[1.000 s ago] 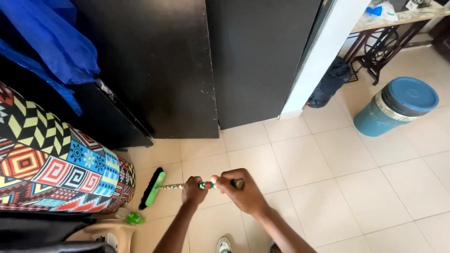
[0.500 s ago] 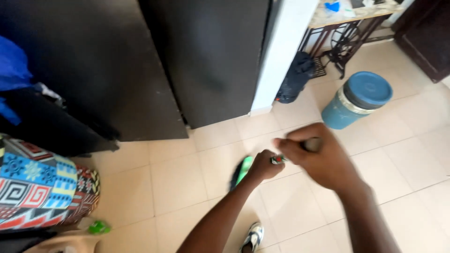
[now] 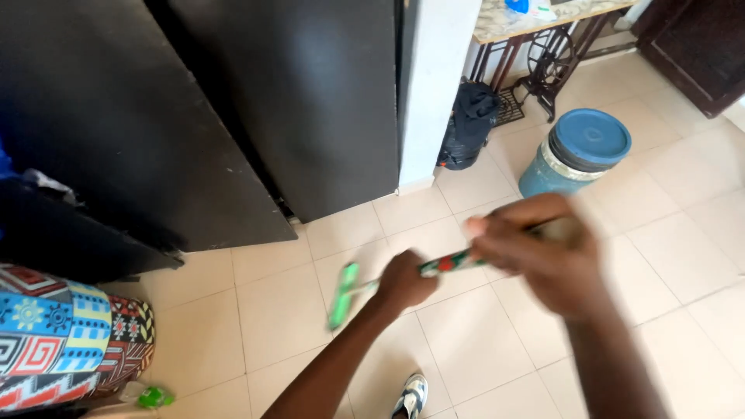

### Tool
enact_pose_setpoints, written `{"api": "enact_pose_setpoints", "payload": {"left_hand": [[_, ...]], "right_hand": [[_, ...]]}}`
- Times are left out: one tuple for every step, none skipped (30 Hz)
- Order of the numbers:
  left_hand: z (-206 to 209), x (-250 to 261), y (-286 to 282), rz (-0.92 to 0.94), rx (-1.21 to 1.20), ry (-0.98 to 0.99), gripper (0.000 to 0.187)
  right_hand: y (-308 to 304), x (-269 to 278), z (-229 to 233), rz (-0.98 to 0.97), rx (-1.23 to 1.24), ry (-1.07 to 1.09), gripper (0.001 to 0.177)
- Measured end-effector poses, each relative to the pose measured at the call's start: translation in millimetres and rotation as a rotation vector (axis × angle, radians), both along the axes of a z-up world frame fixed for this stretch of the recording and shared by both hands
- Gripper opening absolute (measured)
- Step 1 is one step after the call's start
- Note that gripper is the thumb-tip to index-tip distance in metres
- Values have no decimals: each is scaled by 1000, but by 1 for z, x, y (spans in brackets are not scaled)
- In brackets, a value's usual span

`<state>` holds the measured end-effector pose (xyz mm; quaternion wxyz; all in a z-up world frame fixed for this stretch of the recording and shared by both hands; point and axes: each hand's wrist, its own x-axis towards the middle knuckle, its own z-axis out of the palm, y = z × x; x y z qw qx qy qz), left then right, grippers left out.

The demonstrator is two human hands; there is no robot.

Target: Sweeping a tiled bedroom floor with a long-handled broom.

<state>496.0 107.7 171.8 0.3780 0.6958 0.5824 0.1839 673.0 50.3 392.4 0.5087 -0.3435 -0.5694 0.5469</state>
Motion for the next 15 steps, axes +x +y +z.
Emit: {"api": "enact_pose_setpoints", "payload": {"left_hand": [[-24, -12, -4, -6, -3, -1, 25], [-49, -22, -9, 49, -12, 28, 26], [-75, -32, -15, 104, -19, 57, 27], [-68, -28, -22, 103, -22, 54, 27], [-61, -25, -29, 143, -61, 25, 23], [-54, -24, -40, 185, -102, -2, 19], [-65, -10, -42, 188, -109, -1, 19], [-76, 4, -39, 173, -13, -85, 23], [-88, 18, -37, 159, 84, -167, 26], [-76, 33, -32, 162, 86, -169, 26], [-64, 48, -28, 108, -5, -245, 25], [-52, 62, -23, 53, -95, -321, 28], [-61, 70, -17, 57, -92, -323, 28], [-69, 79, -10, 43, -107, -400, 30], [-77, 89, -4, 28, -123, -477, 34]], "right_hand": [[0, -5, -18, -6, -3, -1, 18], [-1, -8, -36, -40, -54, -70, 16], [-2, -12, -55, -74, -104, -139, 20], [-3, -13, -52, -74, -107, -143, 20], [-4, -15, -50, -100, -227, -232, 23], [-7, -18, -48, -119, -351, -319, 27], [-10, -11, -42, -116, -357, -319, 27], [-9, -5, -36, -135, -341, -405, 27], [-8, 1, -29, -153, -324, -491, 27], [-7, 0, -13, -151, -322, -493, 27], [-6, -1, 4, -199, -367, -622, 32], [-5, -2, 21, -248, -410, -751, 36], [1, -10, 24, -244, -406, -753, 36], [6, -17, 28, -159, -357, -870, 36], [11, -23, 32, -74, -307, -985, 37]]}}
